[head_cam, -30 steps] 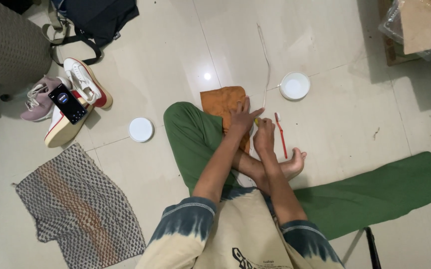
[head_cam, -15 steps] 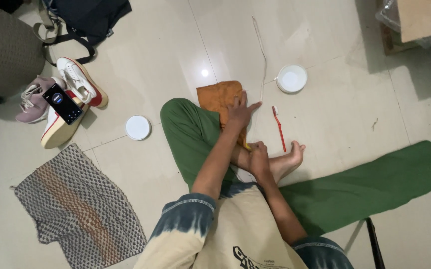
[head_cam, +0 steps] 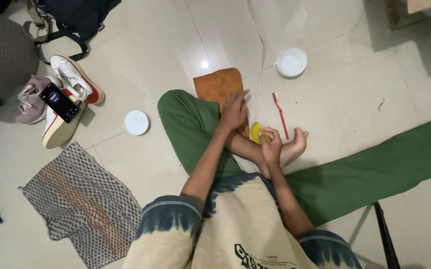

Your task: Cleaning a yellow shoe component using a toothbrush and cleaning solution while sitting on the floor.

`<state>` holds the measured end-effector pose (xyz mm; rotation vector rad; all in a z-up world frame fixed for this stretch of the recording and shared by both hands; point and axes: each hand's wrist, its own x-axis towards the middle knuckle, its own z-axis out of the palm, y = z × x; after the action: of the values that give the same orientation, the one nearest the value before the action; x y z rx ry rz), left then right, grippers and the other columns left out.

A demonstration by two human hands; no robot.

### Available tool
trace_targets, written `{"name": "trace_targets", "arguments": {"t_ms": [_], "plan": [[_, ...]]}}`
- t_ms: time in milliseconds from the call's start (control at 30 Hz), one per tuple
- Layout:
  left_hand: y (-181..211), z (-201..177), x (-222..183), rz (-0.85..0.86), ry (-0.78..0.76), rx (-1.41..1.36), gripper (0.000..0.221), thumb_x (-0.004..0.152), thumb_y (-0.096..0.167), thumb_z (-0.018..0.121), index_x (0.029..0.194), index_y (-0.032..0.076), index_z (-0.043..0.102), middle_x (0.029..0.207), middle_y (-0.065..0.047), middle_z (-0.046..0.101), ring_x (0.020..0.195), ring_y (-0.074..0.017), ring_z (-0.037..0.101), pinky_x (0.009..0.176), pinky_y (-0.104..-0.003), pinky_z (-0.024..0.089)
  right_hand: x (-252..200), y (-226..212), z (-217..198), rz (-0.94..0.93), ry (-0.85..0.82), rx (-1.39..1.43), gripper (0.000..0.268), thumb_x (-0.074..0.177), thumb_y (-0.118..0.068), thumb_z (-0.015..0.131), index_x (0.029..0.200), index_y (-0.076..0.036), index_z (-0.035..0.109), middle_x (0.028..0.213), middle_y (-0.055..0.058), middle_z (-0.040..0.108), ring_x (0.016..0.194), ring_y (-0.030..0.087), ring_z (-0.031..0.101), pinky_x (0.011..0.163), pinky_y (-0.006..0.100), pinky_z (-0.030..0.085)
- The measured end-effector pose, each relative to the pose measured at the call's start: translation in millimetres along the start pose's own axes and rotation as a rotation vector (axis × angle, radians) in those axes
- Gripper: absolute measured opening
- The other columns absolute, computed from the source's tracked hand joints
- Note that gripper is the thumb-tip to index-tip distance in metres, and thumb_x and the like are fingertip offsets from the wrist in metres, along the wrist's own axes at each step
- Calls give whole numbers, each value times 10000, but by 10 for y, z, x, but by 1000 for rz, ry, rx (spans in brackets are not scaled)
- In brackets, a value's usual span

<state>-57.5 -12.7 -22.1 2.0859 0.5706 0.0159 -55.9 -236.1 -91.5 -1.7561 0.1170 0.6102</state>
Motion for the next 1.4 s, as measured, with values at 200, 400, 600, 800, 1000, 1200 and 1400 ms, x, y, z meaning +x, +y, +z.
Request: {"name": "trace_targets", "arguments": {"t_ms": [200, 400, 600, 800, 1000, 1200, 1400], "plan": [[-8, 256, -592, 63, -147, -61, 315, 945, 156, 587, 1241, 131, 692, 1053, -150, 738, 1048, -339, 699, 938, -452, 559, 201, 360, -132, 40, -85, 131, 299, 905, -133, 830, 1183, -102, 724, 1047, 63, 712, 914, 101, 672, 793, 260, 578], [27, 254, -477, -97, -244, -226, 225, 869, 199, 698, 1084, 161, 753, 1013, -164, 757, 1051, -368, 701, 936, -476, 558, -91, -154, -43, 26, -86, 48, 252, 917, -86, 778, 1165, -75, 737, 1035, 83, 700, 1002, 135, 657, 955, 330, 539], [-111, -310, -151, -121, 202, -241, 273, 870, 108, 616, 1121, 90, 721, 895, -230, 726, 912, -400, 714, 766, -494, 582, -54, -424, -375, -447, 283, -763, 297, 986, -19, 682, 1261, -111, 622, 1230, 7, 545, 1346, 198, 509, 1264, 510, 84], [-724, -834, 490, -190, 597, -251, 169, 896, 104, 705, 1056, 159, 712, 930, -164, 734, 766, -310, 702, 654, -413, 560, 207, -227, -374, -656, 288, -1143, 533, 923, -98, 773, 1401, -6, 554, 1166, 163, 587, 1163, 314, 616, 1174, 529, 300], [-1210, -1215, 841, -327, 626, -308, 325, 918, 164, 664, 1237, 212, 620, 1170, -35, 710, 740, -127, 691, 725, -268, 584, 567, 100, -289, -228, 150, -1229, 263, 897, 89, 587, 1130, -27, 555, 1050, 140, 605, 892, 279, 607, 806, 329, 522], [-1528, -826, 843, -213, 383, -20, 610, 953, 148, 635, 1491, 48, 367, 1418, -192, 460, 1228, -347, 563, 964, -447, 533, 391, -660, -378, -370, 164, -721, 285, 961, -30, 441, 1229, 7, 530, 1152, 221, 554, 1046, 397, 574, 970, 458, 430], [-884, -751, 600, -167, 477, 249, 184, 911, 79, 601, 1083, 35, 553, 1093, -181, 524, 943, -380, 571, 644, -520, 525, 749, -1537, -546, -407, 143, -754, 299, 983, -1, 518, 1270, -44, 590, 1132, 239, 558, 993, 404, 612, 890, 473, 487]]}}
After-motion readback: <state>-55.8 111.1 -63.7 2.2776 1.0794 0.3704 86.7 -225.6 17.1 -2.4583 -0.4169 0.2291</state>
